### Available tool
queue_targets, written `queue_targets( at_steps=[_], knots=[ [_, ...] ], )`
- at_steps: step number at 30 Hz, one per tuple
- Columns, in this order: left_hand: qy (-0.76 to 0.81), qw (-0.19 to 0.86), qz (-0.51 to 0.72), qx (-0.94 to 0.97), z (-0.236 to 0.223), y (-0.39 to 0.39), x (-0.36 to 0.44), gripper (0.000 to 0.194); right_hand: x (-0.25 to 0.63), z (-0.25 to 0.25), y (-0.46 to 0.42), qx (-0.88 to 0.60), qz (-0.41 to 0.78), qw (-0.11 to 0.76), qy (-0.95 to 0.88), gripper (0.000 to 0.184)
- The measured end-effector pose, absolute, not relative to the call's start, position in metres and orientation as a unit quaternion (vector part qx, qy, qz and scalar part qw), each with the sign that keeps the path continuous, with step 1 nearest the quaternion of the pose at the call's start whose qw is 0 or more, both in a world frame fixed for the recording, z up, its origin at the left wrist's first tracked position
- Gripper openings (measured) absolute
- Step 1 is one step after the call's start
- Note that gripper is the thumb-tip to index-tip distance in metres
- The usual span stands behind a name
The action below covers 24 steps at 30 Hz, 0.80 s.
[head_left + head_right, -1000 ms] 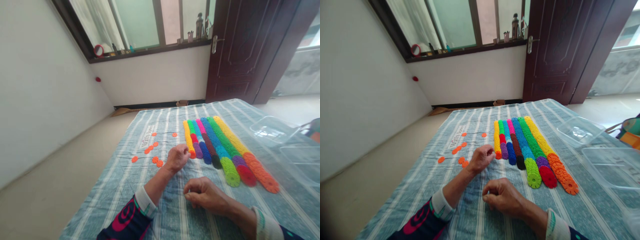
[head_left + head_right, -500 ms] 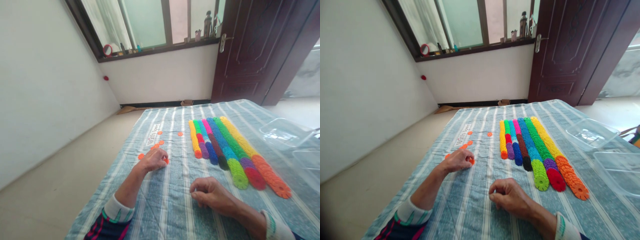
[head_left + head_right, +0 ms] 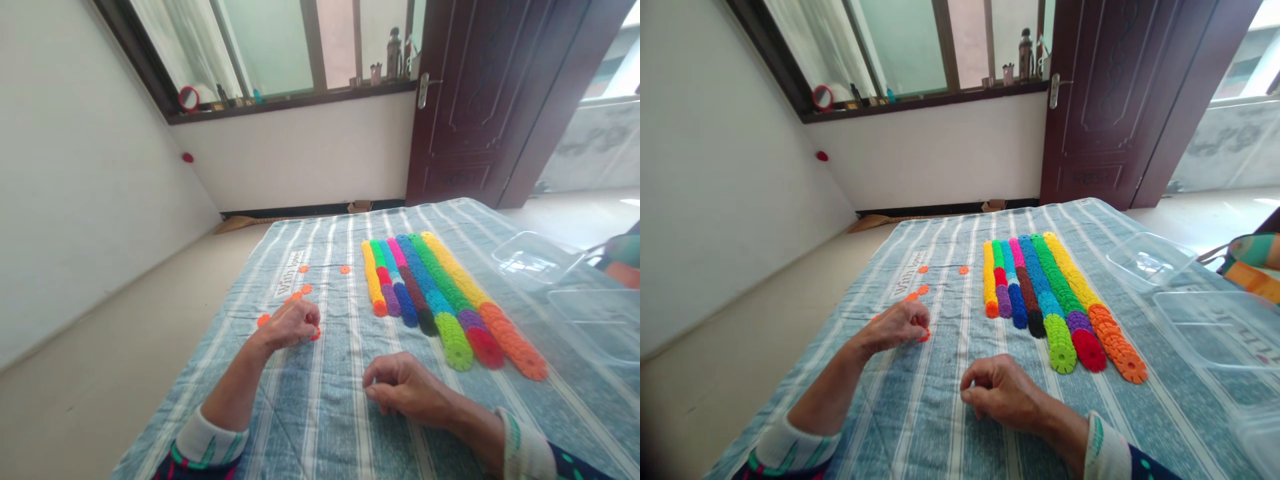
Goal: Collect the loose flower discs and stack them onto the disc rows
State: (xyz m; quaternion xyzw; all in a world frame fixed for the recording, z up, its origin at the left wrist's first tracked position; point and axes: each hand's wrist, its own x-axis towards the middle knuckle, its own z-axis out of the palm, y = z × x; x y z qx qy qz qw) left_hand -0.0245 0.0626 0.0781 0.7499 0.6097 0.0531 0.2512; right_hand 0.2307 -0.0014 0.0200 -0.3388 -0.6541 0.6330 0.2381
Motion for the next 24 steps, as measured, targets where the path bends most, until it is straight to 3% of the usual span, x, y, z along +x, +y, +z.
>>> queue_targets(
  at_steps=[10,24],
  knots=[
    [0.54,0.359,0.251,0.718,0.068,0.067,0.039,0.008,0.231,0.016,0.002,-0.318,0.642,0.251,-0.651,0.01],
    [0.553,0.246,0.309,0.734,0.037,0.091,0.095,0.008,0.231,0.019,0.003,-0.31,0.644,0.255,-0.652,0.009]
  ],
)
